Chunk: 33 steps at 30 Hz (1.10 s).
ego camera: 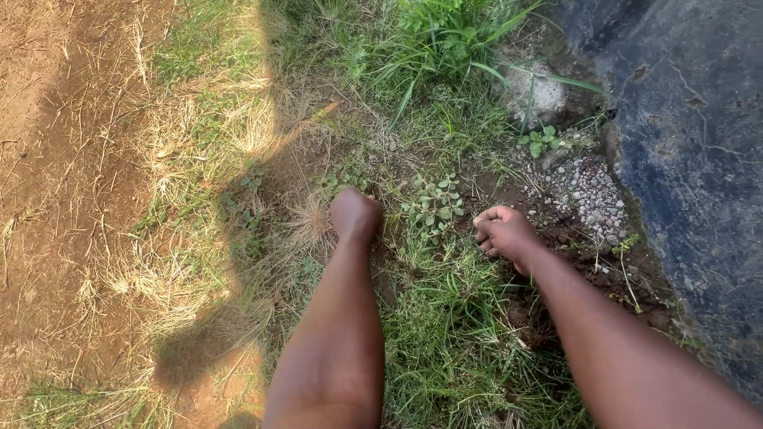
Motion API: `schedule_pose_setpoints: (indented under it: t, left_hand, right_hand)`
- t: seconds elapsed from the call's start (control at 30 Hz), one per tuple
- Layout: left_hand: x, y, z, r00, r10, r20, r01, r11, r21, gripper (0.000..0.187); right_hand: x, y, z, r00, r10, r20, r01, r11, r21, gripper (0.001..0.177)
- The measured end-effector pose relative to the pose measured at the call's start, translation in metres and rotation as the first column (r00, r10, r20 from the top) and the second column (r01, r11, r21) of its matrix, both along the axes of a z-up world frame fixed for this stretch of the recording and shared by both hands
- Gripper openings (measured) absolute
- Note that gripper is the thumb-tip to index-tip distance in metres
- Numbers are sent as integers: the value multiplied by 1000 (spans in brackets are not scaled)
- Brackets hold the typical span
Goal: The recorder is pulling out weeds and grass from the soil by hand.
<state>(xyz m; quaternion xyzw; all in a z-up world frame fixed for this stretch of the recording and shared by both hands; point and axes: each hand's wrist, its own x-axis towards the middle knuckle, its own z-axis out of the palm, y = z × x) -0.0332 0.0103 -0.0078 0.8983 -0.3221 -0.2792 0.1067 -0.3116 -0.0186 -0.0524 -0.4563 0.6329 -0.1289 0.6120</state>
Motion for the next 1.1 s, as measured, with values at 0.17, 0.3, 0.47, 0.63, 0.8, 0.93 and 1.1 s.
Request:
schedule_pose_setpoints:
  t: [0.17,0.3,0.47,0.63,0.8,0.93,1.1]
  left_hand:
    - [-3,3,7,995,66,-76,-68,997,-23,21]
    - [-5,0,2,968,194,-159,-198,980,-10,16]
    - [-45,9,33,950,139,-280,-177,978,-115,15]
    - [-38,12,7,699,-114,-706,-120,954,-273,13]
    - [-24,11,28,132,-272,-953,-147,946,-290,19]
    - [-24,9,40,67,-298,-952,-183,934,-306,25]
    - [-21,1,27,417,-323,-850,49,941,-334,28]
  right_hand:
    - [0,-1,-1,1000,-19,21,19,1000,13,16]
    - [12,0,13,987,12,-163,-11,1000,11,19]
    - [19,-8,5,945,132,-298,-153,987,-50,34]
    - [0,-10,-4,972,199,-123,-195,980,42,40]
    - [-15,-7,-1,982,67,177,-94,985,144,36]
    - [-19,-4,-4,982,53,180,-78,987,139,38]
    - [-5,2,52,913,-124,388,122,992,31,55]
